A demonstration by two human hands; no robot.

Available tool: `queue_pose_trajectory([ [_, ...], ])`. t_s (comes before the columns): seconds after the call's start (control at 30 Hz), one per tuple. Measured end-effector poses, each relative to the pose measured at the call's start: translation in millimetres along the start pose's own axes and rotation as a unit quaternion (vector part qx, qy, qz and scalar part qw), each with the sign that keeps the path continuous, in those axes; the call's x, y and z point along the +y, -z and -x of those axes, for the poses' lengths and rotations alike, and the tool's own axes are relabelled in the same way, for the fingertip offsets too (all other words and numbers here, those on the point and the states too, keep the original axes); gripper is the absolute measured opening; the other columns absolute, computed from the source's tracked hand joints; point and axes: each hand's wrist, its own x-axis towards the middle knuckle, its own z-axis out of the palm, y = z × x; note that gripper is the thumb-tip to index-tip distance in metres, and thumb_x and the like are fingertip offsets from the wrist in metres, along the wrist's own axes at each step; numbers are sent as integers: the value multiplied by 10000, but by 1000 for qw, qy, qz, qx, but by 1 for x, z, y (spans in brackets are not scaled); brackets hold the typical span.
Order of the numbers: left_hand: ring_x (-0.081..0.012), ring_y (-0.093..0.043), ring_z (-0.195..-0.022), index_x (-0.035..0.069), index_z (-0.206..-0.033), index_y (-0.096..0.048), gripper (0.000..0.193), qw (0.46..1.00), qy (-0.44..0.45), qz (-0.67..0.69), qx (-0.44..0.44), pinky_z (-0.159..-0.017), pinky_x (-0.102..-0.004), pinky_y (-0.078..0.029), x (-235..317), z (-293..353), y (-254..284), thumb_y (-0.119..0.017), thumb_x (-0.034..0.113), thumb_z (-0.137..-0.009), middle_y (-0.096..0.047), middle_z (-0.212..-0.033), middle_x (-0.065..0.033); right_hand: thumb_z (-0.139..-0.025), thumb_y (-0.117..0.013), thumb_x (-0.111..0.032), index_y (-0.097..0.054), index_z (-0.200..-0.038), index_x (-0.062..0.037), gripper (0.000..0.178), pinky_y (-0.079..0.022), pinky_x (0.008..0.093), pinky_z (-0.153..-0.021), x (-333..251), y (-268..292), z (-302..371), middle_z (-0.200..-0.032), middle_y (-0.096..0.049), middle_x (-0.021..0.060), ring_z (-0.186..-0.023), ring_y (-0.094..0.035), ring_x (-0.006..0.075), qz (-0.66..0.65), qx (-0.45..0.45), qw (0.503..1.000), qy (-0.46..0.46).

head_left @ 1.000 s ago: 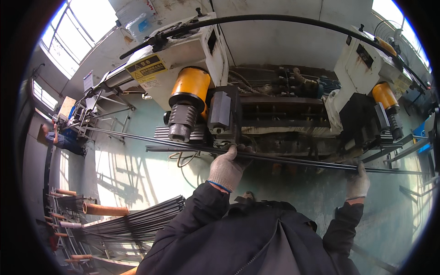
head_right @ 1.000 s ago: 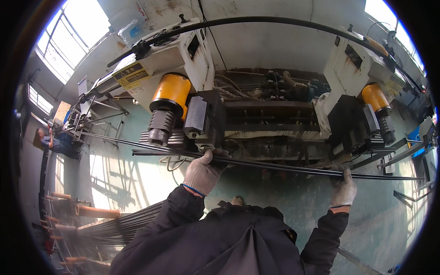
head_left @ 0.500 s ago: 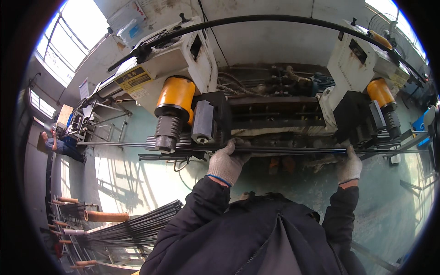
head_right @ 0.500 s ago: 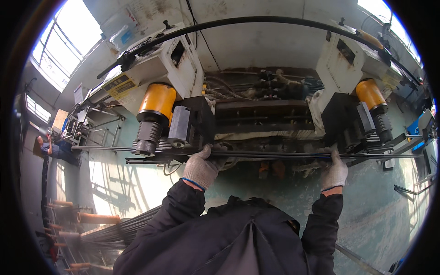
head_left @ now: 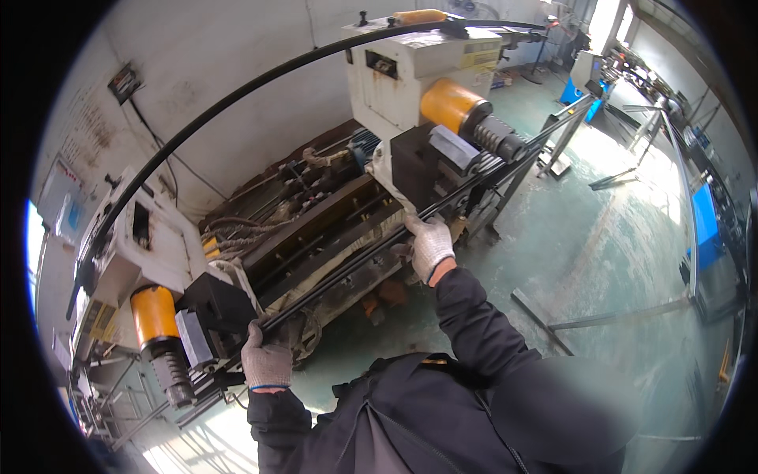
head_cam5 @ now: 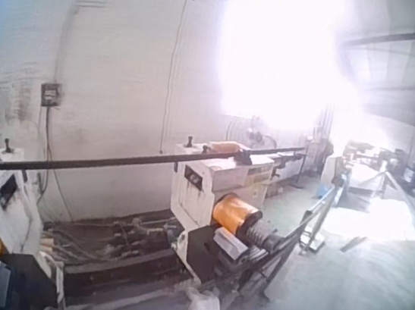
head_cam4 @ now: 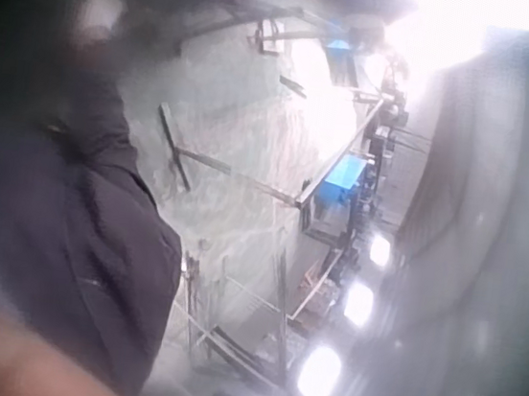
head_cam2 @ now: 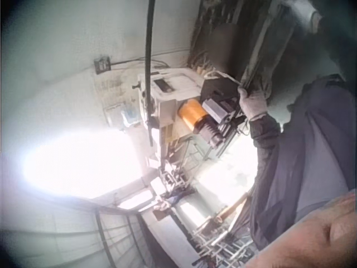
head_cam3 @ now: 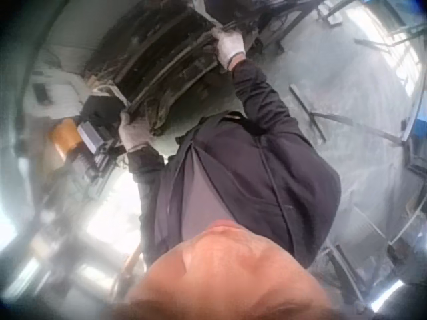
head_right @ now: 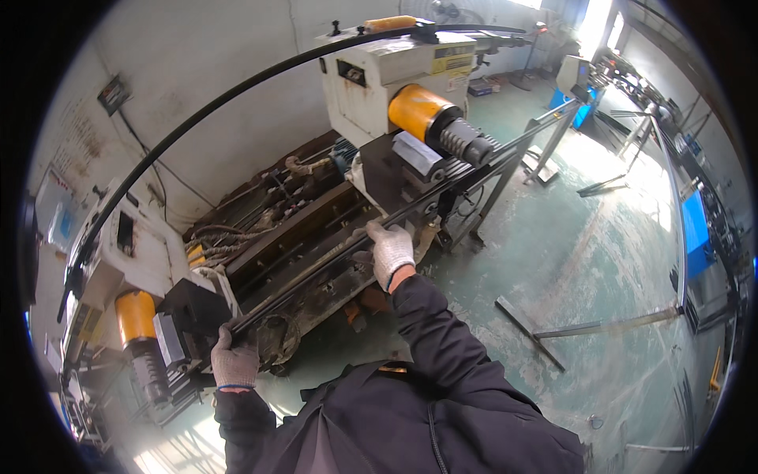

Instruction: The person operates a manual metal rod bending machine in a workshop. They insert rods, adjust the machine with a wrench, and bend the rods into curved shapes, then remove and place them aside.

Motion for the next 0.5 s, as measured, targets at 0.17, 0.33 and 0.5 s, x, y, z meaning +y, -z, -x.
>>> queue_pose_trajectory([
  [0.17, -345, -720, -1265, -7, -1319, -701, 335, 1000, -1, -12, -27, -1192, -533, -583, -5, -3, -1, -586, 289, -1215, -754, -1313, -162, -1131, -674, -180, -698, -1242, -12, 204, -673, 442, -638, -15, -2, -3, -988, -763, 90, -829, -780, 252, 32, 3, 999, 3],
  [0.33, -349, -708, -1286, 30, -1325, -683, 305, 999, -26, 26, -2, -1167, -570, -579, -5, 1, 0, -584, 298, -1216, -759, -1314, -133, -1074, -747, -172, -748, -1142, -4, 181, -669, 448, -626, -14, 4, -8, -938, -756, 79, -795, -773, 244, -16, 19, 1000, 7],
  [0.5, -344, -720, -1248, 36, -1301, -690, 296, 1000, -11, 7, -3, -1141, -569, -585, -4, -2, 5, -591, 300, -1212, -763, -1293, -126, -1063, -782, -182, -717, -1227, 26, 273, -677, 443, -610, -10, 7, -14, -1013, -756, 93, -778, -749, 252, -11, 28, 999, 27],
])
